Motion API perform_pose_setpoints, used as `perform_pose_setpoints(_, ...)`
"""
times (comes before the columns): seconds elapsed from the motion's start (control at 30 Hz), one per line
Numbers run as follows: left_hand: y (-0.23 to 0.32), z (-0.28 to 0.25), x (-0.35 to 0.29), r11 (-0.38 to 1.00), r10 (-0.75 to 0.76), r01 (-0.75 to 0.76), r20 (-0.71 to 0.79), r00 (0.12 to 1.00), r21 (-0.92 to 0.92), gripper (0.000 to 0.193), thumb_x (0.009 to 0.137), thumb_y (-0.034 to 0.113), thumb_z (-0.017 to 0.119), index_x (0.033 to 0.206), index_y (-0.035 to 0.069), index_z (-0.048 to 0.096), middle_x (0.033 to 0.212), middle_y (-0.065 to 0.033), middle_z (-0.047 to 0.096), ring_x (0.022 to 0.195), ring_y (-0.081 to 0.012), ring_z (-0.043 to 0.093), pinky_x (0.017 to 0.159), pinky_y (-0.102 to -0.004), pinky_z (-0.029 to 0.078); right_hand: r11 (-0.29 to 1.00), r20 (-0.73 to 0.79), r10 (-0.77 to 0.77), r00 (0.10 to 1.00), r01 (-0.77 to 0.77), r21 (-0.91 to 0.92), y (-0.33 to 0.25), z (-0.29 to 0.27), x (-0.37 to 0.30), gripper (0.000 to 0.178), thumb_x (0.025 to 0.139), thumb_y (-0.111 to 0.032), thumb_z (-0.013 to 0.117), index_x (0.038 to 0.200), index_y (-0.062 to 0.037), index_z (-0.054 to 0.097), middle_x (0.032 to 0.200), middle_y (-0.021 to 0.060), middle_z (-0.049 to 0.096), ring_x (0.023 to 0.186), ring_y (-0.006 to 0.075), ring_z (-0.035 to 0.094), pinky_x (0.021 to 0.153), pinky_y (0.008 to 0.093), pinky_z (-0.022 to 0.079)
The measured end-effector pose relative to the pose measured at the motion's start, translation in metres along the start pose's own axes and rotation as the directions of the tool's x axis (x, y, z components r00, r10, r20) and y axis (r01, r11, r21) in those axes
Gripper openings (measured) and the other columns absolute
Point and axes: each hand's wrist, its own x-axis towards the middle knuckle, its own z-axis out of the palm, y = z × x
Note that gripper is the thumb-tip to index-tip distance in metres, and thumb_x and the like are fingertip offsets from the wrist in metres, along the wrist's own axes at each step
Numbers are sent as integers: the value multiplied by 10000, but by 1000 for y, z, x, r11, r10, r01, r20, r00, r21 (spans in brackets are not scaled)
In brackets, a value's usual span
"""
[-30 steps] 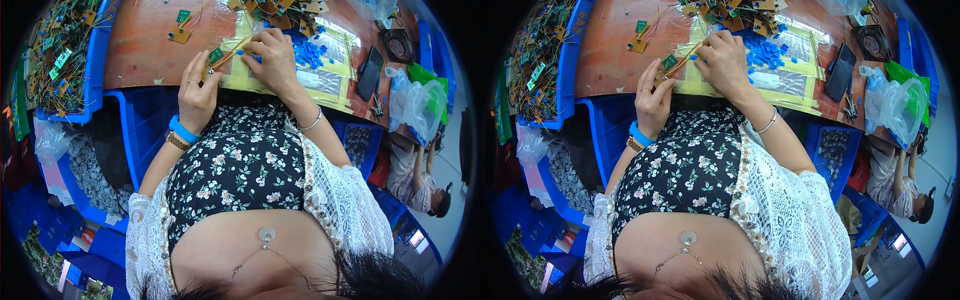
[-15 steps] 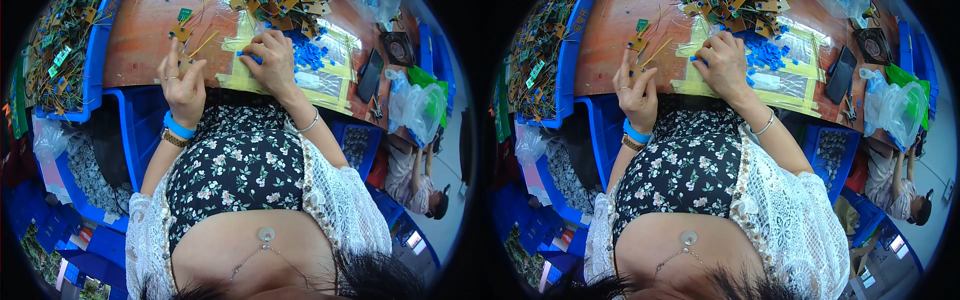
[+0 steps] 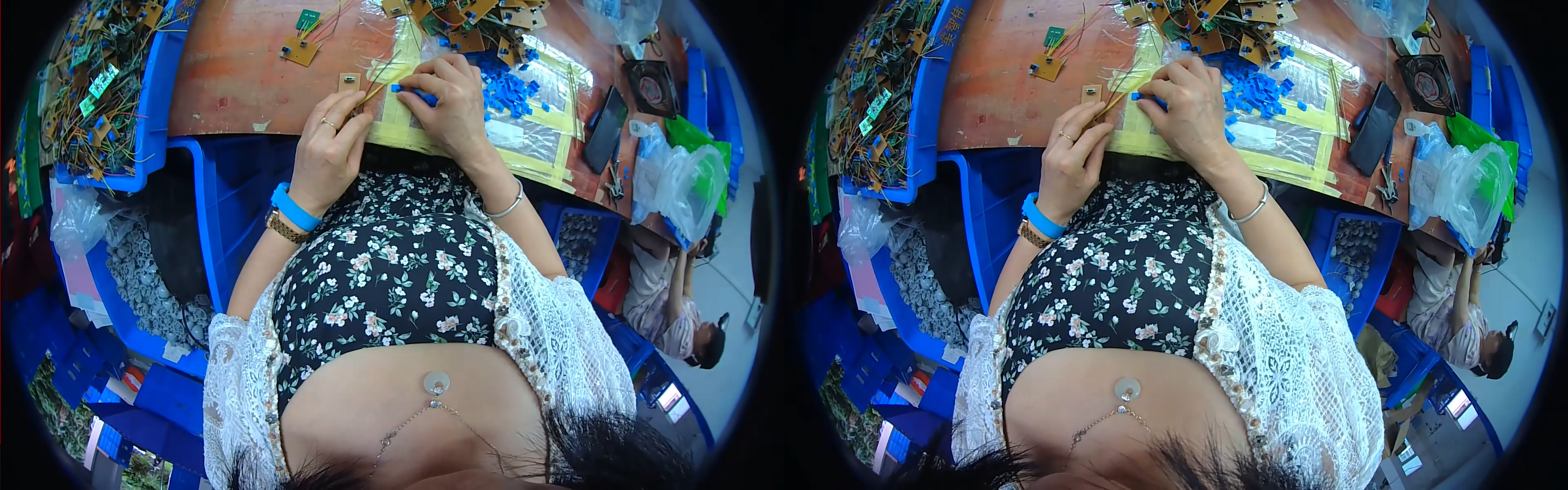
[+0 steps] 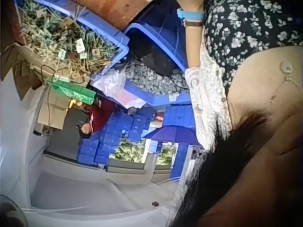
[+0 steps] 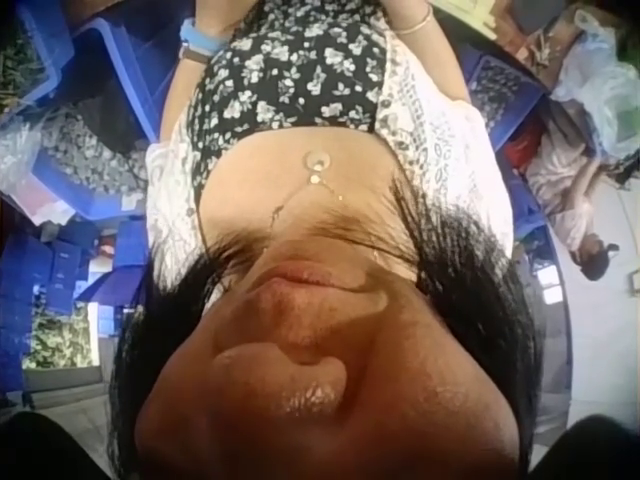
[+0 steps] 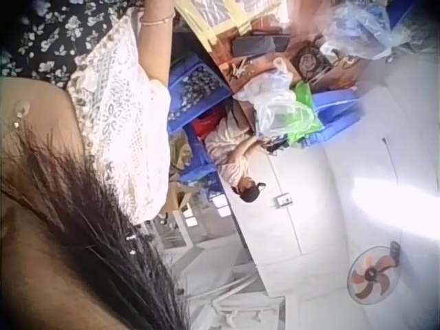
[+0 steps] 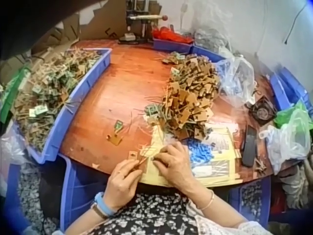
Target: Assembling and sorting small circuit boards with attached sensors on a workbench.
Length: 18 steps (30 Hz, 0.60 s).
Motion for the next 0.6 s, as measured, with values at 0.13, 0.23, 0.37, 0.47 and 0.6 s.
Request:
perform_pose_setpoints(0.13,4,6,-6,999,-44,45,-85,995,7,271,838,-8,699,1109,-2,698,1240,-147,644,1180,-333,594,985,-424,508,1000,-14,-20,1000,20,-7,-3,2,0,146,724,-180,829,852,-134,775,880,-23,677,963,208,595,840,370,417)
perform_pose_setpoints(0.23,6,6,-5,997,-64,68,-86,994,43,295,860,7,688,1155,-11,682,1246,-143,644,1189,-328,590,1004,-427,497,999,-7,-49,999,49,-19,-5,3,2,136,733,-184,823,843,-129,766,864,-18,672,962,209,593,836,375,417)
perform_pose_setpoints(0.37,6,4,-3,981,24,-19,-23,999,194,282,869,27,677,1146,-21,681,1249,-143,646,1204,-318,583,1040,-430,476,991,-15,-118,993,117,-58,-15,4,12,117,751,-185,813,820,-118,747,848,5,665,920,215,607,808,378,433)
perform_pose_setpoints(0.47,8,1,1,982,22,-18,-21,1000,188,287,862,28,677,1144,-22,681,1244,-142,647,1207,-315,581,1047,-429,473,993,-11,-64,998,65,96,-24,18,25,126,768,-173,802,823,-80,737,836,45,661,844,245,627,748,379,470)
perform_pose_setpoints(0.6,5,0,0,992,-8,8,-4,1000,124,294,851,21,677,1142,-21,679,1232,-142,647,1206,-320,583,1036,-417,485,964,110,-2,994,-27,263,-24,37,40,146,798,-153,778,844,-23,729,795,102,644,747,293,642,660,382,508)
